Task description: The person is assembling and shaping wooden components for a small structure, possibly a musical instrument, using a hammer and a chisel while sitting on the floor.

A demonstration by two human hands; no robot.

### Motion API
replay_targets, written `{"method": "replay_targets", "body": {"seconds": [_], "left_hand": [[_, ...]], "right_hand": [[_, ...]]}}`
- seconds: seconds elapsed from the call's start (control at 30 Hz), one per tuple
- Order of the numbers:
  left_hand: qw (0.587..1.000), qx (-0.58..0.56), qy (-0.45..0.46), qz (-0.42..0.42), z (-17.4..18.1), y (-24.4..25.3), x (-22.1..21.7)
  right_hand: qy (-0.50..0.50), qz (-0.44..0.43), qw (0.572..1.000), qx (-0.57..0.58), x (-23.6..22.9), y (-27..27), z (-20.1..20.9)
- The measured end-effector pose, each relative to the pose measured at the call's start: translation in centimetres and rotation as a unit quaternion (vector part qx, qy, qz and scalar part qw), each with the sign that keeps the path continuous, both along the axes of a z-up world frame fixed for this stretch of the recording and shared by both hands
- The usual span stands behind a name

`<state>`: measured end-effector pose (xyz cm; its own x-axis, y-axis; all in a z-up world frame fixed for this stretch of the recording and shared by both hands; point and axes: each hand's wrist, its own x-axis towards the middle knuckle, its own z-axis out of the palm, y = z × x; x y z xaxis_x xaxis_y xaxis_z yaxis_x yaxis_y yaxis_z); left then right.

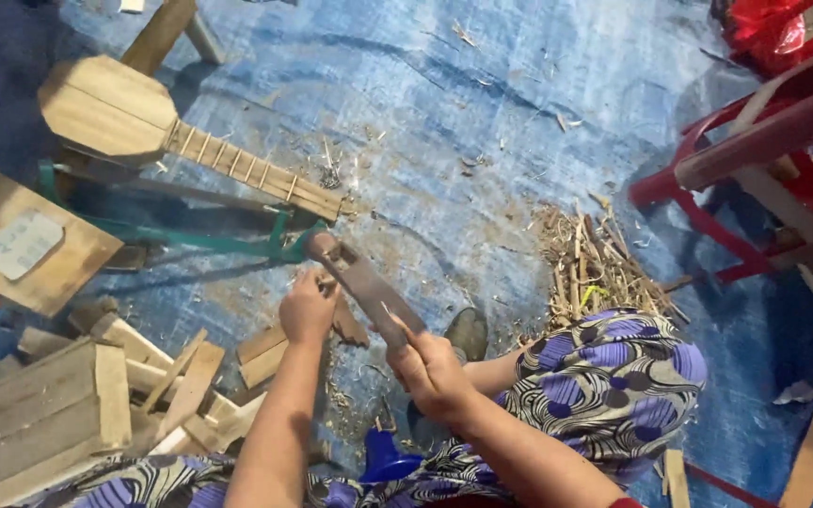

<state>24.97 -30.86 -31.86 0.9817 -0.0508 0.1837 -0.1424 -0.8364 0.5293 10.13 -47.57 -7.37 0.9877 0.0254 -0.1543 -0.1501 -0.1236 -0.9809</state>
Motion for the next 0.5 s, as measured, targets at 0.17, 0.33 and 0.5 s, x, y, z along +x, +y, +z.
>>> {"method": "replay_targets", "body": {"seconds": [0.17,0.33,0.5], "left_hand": [[0.999,-0.018,0.033,-0.002,1.1,-0.4,-0.7],[0.981,-0.014,0.195,-0.022,5.4,-0.5,-0.8],[0.985,-0.007,0.172,-0.030,4.0,-0.5,-0.5]], "right_hand": [[-0.068,0.006,0.998,-0.012,0.3,1.0,-3.6],[0.049,-0.018,0.988,-0.146,1.8,2.0,-6.7],[0.067,-0.037,0.983,-0.167,1.6,0.4,-6.8]]}}
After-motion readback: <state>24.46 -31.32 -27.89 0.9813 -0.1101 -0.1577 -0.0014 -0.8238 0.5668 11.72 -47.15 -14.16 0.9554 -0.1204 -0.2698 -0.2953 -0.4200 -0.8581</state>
